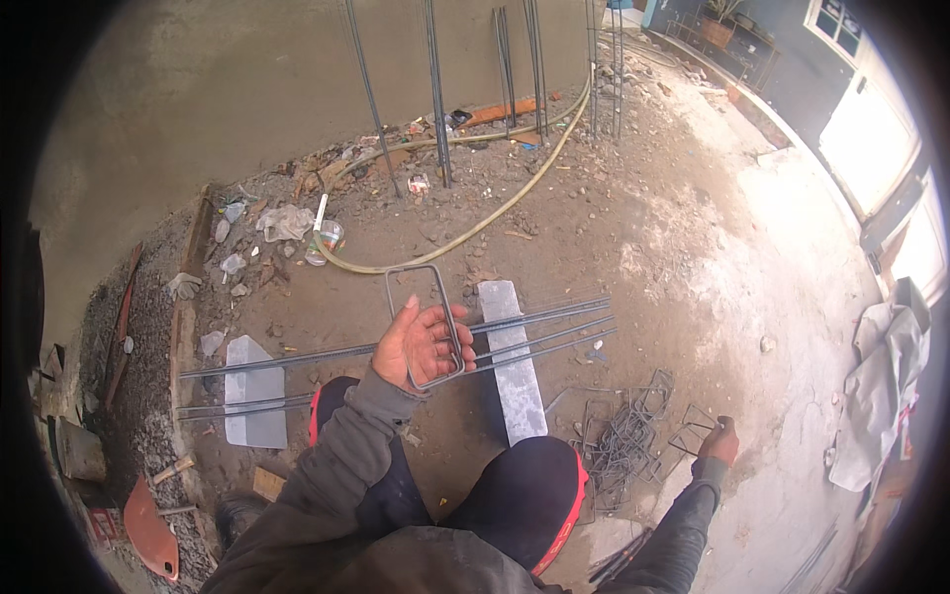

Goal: The person sits on the ground and assembles a rebar cage by placing rectangular stirrups over longitudinal bars. They use wire ties and pliers to secure the intersections, working methodically along the length of the structure.

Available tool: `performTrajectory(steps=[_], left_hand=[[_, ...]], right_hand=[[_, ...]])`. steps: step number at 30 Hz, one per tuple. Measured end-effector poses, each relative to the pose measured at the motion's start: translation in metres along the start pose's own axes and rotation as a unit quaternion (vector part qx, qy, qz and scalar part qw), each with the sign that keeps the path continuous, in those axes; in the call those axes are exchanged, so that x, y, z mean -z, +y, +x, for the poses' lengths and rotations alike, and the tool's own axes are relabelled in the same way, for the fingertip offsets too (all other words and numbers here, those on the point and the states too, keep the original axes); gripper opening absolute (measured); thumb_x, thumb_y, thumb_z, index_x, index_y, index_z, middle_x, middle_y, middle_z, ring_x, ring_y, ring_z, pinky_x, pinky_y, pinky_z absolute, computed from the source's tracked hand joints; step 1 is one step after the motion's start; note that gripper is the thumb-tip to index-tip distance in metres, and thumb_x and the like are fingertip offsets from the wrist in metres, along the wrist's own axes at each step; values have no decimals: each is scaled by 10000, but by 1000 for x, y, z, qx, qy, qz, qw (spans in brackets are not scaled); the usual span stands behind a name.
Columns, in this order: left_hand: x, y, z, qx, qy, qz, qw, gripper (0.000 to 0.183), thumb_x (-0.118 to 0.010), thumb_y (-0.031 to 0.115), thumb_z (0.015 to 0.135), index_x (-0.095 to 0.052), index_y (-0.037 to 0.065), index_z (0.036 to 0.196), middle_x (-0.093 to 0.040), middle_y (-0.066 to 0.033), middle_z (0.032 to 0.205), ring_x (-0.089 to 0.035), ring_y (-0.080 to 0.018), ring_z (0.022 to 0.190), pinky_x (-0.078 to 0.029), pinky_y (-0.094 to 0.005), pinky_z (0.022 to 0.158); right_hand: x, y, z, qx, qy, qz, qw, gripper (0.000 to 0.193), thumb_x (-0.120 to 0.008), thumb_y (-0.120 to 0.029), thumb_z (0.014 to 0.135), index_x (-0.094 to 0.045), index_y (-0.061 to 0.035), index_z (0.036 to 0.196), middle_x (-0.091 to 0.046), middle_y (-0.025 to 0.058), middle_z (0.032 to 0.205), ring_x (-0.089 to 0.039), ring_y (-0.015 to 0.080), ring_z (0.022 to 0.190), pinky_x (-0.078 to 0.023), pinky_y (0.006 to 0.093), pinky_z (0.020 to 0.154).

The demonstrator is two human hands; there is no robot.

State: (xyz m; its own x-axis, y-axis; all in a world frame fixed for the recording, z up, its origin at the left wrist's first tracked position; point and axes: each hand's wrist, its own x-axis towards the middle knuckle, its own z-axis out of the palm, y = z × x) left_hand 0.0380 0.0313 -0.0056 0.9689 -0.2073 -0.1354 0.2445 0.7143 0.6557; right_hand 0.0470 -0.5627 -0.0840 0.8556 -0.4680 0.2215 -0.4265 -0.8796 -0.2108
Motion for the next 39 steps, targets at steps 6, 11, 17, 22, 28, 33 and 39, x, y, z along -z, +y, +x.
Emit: performTrajectory(steps=[6, 11, 17, 22, 28, 33, 39], left_hand=[[3, -17, 11, 16, -95, -66, 993, 987, -383, 825, 933, -474, -40, 1401, -643, -200, 1165, -682, -346, 1041, -572, -519, 934], [-3, -27, 14, -48, -117, -54, 990, 1097, -472, 886, 839, -429, -31, 1440, -614, -198, 1249, -665, -339, 1105, -559, -530, 969], [-6, -19, 3, -123, -27, 16, 992, 1018, -644, 794, 818, -444, 9, 1435, -599, -160, 1312, -628, -291, 1184, -548, -471, 1000], [2, -9, -6, -119, -46, -13, 992, 947, -647, 749, 860, -452, 10, 1419, -598, -148, 1290, -623, -255, 1160, -566, -446, 968], [3, -11, -2, -115, -65, -8, 991, 898, -640, 713, 897, -442, 29, 1444, -566, -146, 1367, -581, -242, 1226, -533, -405, 979], [8, -14, -2, -71, -41, -47, 996, 754, -633, 573, 963, -465, -6, 1417, -569, -138, 1317, -572, -269, 1219, -502, -434, 1015], [18, -8, 3, -10, 66, -66, 996, 746, -631, 590, 963, -506, -63, 1302, -576, -177, 1239, -595, -337, 1140, -501, -521, 1036]], right_hand=[[102, -163, -22, 135, -18, 440, 888, 353, -508, -145, 1039, -630, -50, 1357, -569, 50, 777, -537, 108, 621, -525, 285, 574], [109, -323, -81, 81, -251, 733, 627, 363, -561, -149, 1037, -604, 56, 1333, -646, 65, 862, -593, 96, 632, -501, 256, 509], [90, -396, -139, 238, -372, 469, 766, 191, -550, -132, 1040, -633, 38, 1055, -672, 74, 715, -641, 145, 568, -500, 279, 532], [93, -399, -149, 328, -281, 461, 775, 126, -558, -92, 1013, -598, 18, 968, -645, 117, 646, -658, 198, 550, -496, 351, 545], [95, -405, -157, 461, -177, 269, 827, 210, -636, -196, 975, -605, -26, 1094, -683, 164, 675, -703, 317, 602, -528, 444, 541], [99, -400, -160, 474, -124, 135, 861, 278, -693, -352, 933, -664, -142, 1112, -691, 148, 701, -692, 386, 652, -540, 471, 575], [51, -321, -109, 353, -151, 354, 853, 309, -706, -373, 938, -733, -88, 1054, -706, 150, 739, -726, 313, 729, -532, 424, 632]])
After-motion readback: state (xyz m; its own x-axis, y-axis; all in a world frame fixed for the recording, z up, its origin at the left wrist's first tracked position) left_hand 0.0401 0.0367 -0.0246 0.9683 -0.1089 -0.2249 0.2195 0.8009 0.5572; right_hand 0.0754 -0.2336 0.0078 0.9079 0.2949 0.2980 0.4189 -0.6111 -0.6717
